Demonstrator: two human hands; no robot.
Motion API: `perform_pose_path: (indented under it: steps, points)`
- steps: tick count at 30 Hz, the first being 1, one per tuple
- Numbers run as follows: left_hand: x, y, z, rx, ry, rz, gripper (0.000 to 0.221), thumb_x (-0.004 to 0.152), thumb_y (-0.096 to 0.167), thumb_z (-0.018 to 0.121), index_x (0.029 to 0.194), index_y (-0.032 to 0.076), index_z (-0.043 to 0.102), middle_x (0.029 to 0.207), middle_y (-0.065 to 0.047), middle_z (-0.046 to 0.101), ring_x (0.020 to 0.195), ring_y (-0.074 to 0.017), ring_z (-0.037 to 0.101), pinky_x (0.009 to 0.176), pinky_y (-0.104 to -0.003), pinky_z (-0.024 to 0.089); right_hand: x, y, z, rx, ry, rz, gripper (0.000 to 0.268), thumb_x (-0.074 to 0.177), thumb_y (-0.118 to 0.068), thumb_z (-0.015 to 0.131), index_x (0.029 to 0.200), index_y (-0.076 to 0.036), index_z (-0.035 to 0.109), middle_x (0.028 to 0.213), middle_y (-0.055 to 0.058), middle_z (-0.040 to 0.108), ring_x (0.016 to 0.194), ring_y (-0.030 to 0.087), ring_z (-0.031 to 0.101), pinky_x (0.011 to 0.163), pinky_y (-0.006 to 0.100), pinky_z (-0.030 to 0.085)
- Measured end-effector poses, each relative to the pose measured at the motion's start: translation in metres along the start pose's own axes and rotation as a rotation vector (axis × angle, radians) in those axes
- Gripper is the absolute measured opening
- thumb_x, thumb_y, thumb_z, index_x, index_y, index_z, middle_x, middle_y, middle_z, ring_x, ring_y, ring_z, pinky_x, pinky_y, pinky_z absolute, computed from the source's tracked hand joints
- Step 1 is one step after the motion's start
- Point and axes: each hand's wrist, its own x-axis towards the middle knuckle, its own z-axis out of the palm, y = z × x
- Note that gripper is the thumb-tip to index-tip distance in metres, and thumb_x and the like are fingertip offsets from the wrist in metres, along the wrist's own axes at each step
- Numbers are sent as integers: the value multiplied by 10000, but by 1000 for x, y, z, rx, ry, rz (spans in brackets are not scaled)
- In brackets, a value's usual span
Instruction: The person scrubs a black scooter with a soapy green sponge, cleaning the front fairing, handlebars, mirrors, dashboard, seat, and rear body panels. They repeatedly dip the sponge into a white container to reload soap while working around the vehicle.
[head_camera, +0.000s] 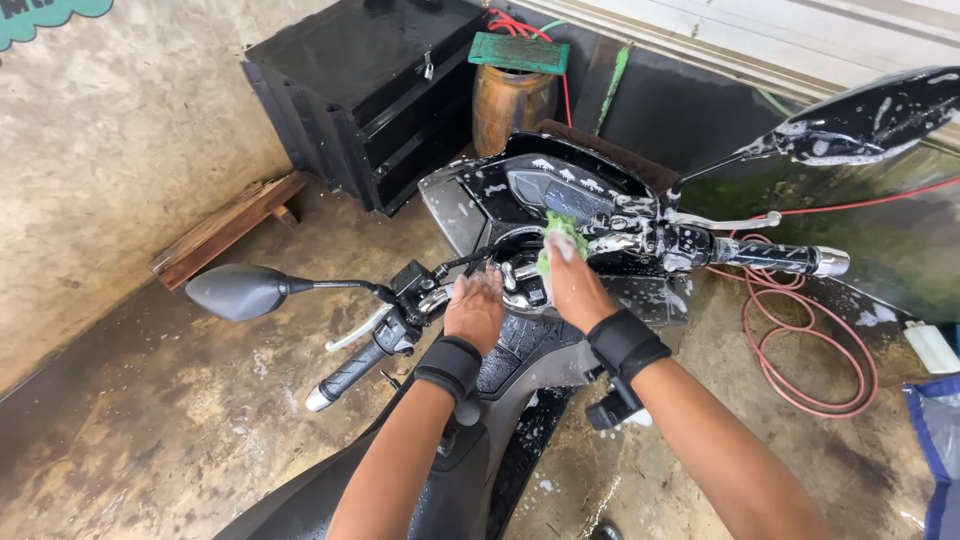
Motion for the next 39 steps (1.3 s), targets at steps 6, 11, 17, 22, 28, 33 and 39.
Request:
perform_pose_path:
  steps: [6, 11, 17, 22, 28, 33, 39]
  points:
    - [-2, -1, 6, 45, 103, 16, 670, 940, 205, 447, 1543, -53, 309, 1545, -186, 461, 1404, -299, 432, 1181, -468, 250, -1, -21, -13, -231, -219, 44, 534, 959, -15, 478, 1487, 26, 410, 1386, 322, 531, 1105, 455, 642, 960, 488, 522]
    - [-3, 0, 2, 24, 84, -3, 652, 961, 203, 432, 1550, -48, 306, 1542, -180, 463, 1416, -295, 429, 1195, -466, 234, 27, 0, -3, -94, -155, -85, 526, 928, 48, 468, 1454, 48, 453, 1356, 309, 565, 1216, 445, 595, 1049, 473, 484]
    - [1, 0, 7, 10, 67, -13, 641, 975, 208, 410, 1559, -37, 311, 1546, -158, 464, 1412, -274, 439, 1211, -456, 218, -2, 3, -10, 67, -54, -215, 501, 895, 69, 479, 1395, 63, 499, 1426, 298, 537, 1313, 439, 532, 1139, 451, 412]
    - [0, -1, 7, 18, 73, -10, 640, 979, 218, 408, 1563, -28, 312, 1551, -150, 464, 1391, -272, 455, 1208, -459, 216, -18, -13, -38, 114, -88, -155, 476, 943, -7, 524, 1415, 49, 501, 1465, 265, 514, 1339, 415, 530, 1148, 429, 402]
    - [-4, 0, -3, 70, 49, -6, 651, 978, 224, 412, 1567, -34, 306, 1536, -146, 471, 1403, -282, 441, 1200, -461, 215, -13, -32, -22, 296, -73, -157, 565, 970, -49, 512, 1512, 70, 406, 1523, 259, 457, 1346, 399, 521, 1127, 426, 414]
    - [0, 1, 19, 45, 101, 2, 619, 965, 227, 409, 1537, -1, 340, 1561, -131, 447, 1416, -271, 420, 1204, -460, 202, -3, -51, -19, -484, -21, -411, 656, 820, -242, 593, 1432, -18, 514, 1448, 184, 547, 1370, 341, 520, 1130, 512, 387]
    - [-1, 1, 27, 11, 153, 4, 607, 995, 225, 389, 1554, -7, 359, 1568, -115, 459, 1454, -270, 406, 1231, -452, 202, 32, -25, 19, -584, -70, -356, 400, 919, -204, 530, 1254, -17, 645, 1326, 156, 641, 1280, 295, 586, 1171, 473, 350]
